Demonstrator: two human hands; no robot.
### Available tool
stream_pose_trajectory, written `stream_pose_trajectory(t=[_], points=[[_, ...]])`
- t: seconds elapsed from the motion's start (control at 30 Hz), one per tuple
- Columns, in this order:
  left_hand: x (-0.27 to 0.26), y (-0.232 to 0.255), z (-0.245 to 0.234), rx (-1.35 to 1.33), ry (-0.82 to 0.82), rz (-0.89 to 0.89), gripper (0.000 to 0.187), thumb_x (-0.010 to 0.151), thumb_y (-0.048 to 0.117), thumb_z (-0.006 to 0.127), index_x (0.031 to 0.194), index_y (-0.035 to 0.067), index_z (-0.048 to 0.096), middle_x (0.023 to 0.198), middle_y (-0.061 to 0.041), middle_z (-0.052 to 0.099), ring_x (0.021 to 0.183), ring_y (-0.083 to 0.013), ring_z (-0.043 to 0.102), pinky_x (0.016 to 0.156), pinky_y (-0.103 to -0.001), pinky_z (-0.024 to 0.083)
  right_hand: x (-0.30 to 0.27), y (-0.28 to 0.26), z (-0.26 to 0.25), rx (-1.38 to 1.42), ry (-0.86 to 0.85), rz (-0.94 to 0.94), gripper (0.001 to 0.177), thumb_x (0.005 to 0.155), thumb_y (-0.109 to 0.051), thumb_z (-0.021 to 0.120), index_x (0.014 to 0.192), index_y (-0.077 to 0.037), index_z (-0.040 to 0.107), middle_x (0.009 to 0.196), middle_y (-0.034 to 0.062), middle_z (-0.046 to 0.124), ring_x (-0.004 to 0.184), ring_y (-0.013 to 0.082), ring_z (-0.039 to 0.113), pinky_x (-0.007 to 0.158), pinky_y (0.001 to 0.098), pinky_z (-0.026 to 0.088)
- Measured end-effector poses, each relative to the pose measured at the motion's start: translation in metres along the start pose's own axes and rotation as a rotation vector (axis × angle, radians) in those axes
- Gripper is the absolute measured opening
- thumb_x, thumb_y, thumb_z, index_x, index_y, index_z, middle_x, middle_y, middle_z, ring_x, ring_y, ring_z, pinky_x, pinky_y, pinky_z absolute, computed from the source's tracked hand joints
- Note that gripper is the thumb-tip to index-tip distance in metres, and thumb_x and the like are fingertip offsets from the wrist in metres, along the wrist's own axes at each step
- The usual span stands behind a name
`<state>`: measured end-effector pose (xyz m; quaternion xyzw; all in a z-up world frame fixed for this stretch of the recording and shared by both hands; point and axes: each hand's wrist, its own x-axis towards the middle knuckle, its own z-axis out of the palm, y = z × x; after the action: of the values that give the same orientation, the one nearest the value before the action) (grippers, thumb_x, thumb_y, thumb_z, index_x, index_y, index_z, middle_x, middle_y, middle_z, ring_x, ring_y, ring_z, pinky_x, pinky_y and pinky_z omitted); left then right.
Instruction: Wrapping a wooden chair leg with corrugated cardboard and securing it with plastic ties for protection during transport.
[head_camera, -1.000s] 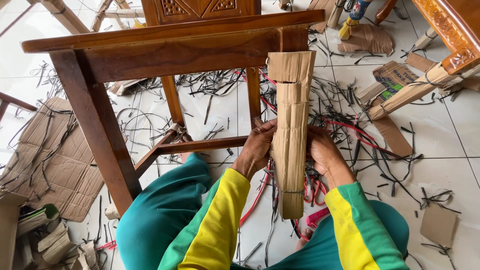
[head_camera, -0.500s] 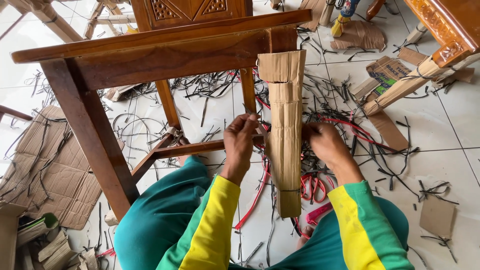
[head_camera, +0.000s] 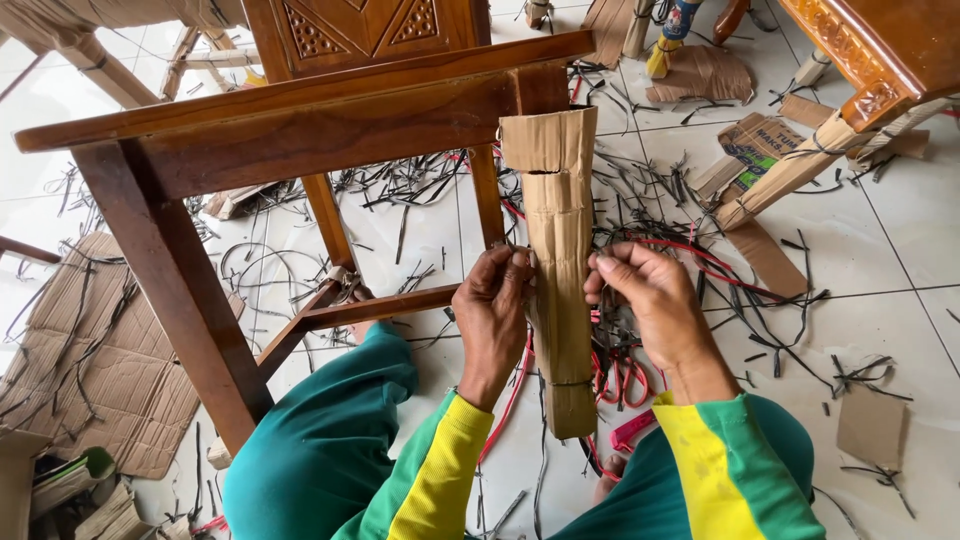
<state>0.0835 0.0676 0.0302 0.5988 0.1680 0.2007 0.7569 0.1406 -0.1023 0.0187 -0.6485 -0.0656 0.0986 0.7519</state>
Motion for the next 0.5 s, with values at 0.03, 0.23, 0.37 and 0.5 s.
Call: stream_pose_trajectory(t=[0.03,0.23,0.37,0.5], points=[[0.001,-0.003,0.001,0.002,-0.003,0.001,0.016,0.101,0.017,0.067,0.103,0.004,0.076,0.074,-0.007,0.068,0.071,-0.0112,0.064,0.064,-0.025,0.058,-0.003,-0.004,0.004,0.002,0.002,-0.001,0.02,0.1,-0.014,0.064,0.106,0.005,0.069,0.078,0.0172,0.071,0.074,0.0212,0.071,0.071,0.0335,0.061],[-0.004,-0.005,0.006,-0.053,0.035,0.038,0.015,0.102,0.015,0.066,0.101,0.002,0.072,0.071,-0.008,0.065,0.069,-0.0125,0.061,0.062,-0.024,0.056,-0.004,0.012,0.027,-0.599,0.19,-0.21,0.028,0.094,-0.026,0.081,0.095,-0.003,0.066,0.071,0.0113,0.062,0.064,0.0218,0.063,0.057,0.0328,0.049],[-0.015,0.001,0.008,0.116,0.056,0.211,0.013,0.099,0.016,0.069,0.101,0.005,0.076,0.074,-0.009,0.069,0.07,-0.0117,0.064,0.062,-0.028,0.057,0.001,0.018,0.026,-0.646,0.225,-0.229,0.03,0.093,-0.03,0.083,0.09,-0.005,0.065,0.071,0.0106,0.063,0.066,0.023,0.062,0.058,0.0345,0.049],[-0.015,0.008,0.005,0.213,-0.051,0.239,0.011,0.099,0.008,0.069,0.099,0.003,0.078,0.071,-0.01,0.072,0.064,-0.0121,0.066,0.061,-0.029,0.059,-0.007,0.003,0.023,-0.418,0.153,-0.148,0.016,0.101,-0.018,0.071,0.095,-0.003,0.07,0.073,0.0096,0.067,0.062,0.0169,0.063,0.058,0.0296,0.051]])
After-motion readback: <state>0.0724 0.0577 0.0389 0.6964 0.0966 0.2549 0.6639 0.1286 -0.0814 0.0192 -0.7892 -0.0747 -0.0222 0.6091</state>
